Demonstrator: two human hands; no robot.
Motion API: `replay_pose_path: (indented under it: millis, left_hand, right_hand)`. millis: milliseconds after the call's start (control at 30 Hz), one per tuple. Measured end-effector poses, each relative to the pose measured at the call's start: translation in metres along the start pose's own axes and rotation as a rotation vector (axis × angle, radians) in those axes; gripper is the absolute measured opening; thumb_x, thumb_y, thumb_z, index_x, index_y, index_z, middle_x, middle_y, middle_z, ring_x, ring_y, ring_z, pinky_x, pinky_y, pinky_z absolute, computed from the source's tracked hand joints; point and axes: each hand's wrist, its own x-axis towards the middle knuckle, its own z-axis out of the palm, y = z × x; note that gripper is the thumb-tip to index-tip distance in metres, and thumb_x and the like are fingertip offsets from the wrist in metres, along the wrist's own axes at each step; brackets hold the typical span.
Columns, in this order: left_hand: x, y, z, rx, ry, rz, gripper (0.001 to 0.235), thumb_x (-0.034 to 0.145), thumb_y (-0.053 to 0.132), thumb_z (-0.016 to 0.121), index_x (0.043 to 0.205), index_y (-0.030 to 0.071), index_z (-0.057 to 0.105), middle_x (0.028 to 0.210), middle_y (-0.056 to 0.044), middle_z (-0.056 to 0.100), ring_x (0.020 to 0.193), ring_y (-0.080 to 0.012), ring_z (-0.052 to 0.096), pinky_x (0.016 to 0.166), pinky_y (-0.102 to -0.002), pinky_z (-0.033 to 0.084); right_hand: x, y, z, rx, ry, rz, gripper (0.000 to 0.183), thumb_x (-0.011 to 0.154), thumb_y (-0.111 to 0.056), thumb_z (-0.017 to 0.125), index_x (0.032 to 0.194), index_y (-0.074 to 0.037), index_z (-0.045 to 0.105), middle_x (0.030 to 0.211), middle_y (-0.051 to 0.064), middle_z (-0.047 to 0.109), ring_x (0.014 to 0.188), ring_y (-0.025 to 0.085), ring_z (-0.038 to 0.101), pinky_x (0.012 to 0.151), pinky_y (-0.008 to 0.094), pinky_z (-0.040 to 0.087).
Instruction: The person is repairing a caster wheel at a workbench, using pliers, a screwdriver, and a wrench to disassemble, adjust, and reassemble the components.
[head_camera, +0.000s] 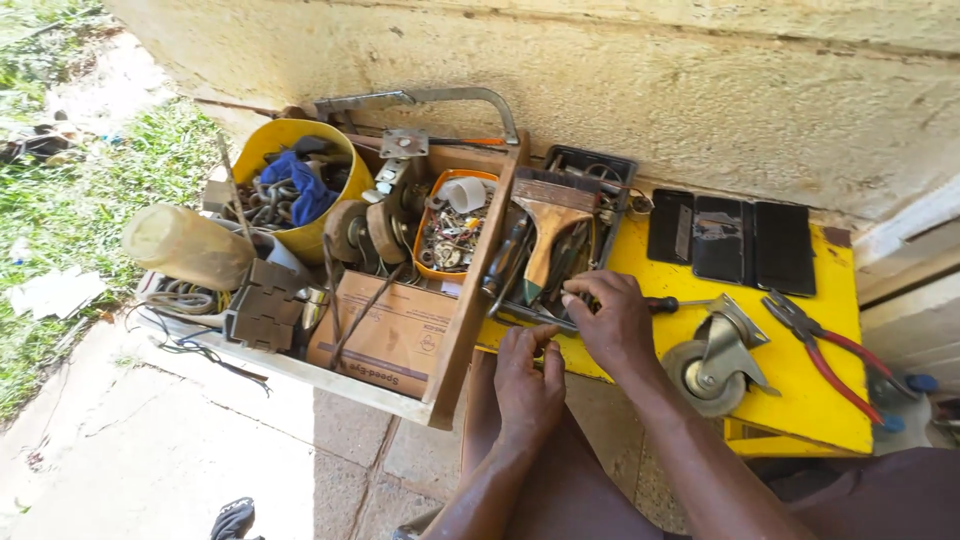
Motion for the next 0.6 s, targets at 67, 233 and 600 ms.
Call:
replay_pose_path:
  millis: [67,233,600]
  left_hand:
    - [0.005,0.001,-0.002,0.048,-0.001,0.011,0.02,0.094,0.002,0.072,0.11,0.012,0.077,0.093,-0.007,0.067,0.092,-0.03,0.07,0.083,-0.038,0.059]
    - [0.038,0.012,-0.003,0.193,-0.009,0.047,0.019,0.095,0.011,0.074,0.113,0.017,0.076,0.101,-0.003,0.067,0.095,-0.0252,0.069,0.084,-0.036,0.058]
    - [0.124,0.006,0.038,0.898,-0.462,-0.101,0.028,0.099,0.019,0.063,0.122,0.008,0.052,0.104,-0.017,0.069,0.084,-0.0338,0.071,0.066,-0.046,0.059]
  right_hand:
    - [-0.007,-0.002,-0.011,-0.01,0.004,-0.023,0.023,0.102,-0.023,0.073,0.123,-0.02,0.08,0.122,0.004,0.072,0.125,0.03,0.065,0.106,0.046,0.054]
    - [-0.038,-0.02,-0.046,0.058,0.08,-0.038,0.02,0.104,-0.013,0.069,0.121,-0.011,0.079,0.116,0.01,0.073,0.113,0.032,0.072,0.092,0.041,0.063]
    - [-0.102,-0.015,-0.065,0.131,-0.048,0.131,0.028,0.094,-0.023,0.072,0.118,-0.011,0.083,0.115,0.005,0.085,0.106,0.019,0.082,0.085,0.032,0.068]
